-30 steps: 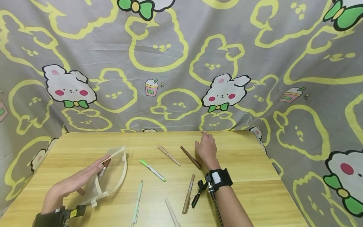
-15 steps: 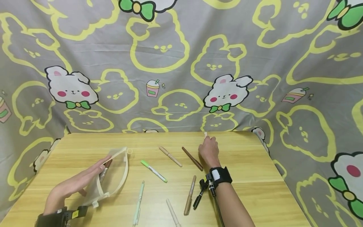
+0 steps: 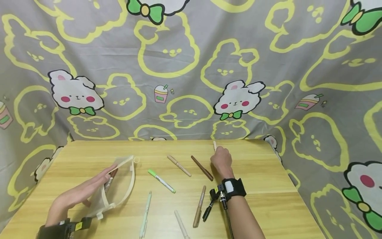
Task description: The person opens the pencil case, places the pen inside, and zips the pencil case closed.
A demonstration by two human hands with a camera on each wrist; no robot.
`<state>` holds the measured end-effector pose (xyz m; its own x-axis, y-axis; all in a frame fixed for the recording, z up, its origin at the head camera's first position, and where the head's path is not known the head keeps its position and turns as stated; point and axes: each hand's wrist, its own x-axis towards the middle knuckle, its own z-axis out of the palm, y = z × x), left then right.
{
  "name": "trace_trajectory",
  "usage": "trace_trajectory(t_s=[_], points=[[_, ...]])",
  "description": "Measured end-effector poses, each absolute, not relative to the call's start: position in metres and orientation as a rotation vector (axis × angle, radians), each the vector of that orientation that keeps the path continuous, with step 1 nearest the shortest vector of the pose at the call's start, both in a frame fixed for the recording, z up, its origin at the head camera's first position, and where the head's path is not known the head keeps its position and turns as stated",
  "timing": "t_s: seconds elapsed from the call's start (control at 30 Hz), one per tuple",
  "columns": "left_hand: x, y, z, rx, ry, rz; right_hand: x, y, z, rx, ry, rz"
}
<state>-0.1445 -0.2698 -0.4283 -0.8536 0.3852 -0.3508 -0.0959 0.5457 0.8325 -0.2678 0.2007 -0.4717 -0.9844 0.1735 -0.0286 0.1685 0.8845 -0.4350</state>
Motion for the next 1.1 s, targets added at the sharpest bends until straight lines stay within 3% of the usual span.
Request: trace_trajectory(t_s=[1.1], points=[[-0.146,-0.271,-0.429,0.247,2.269,1.281,-0.189,0.146,-0.416,-0.039,-2.822,1.275]])
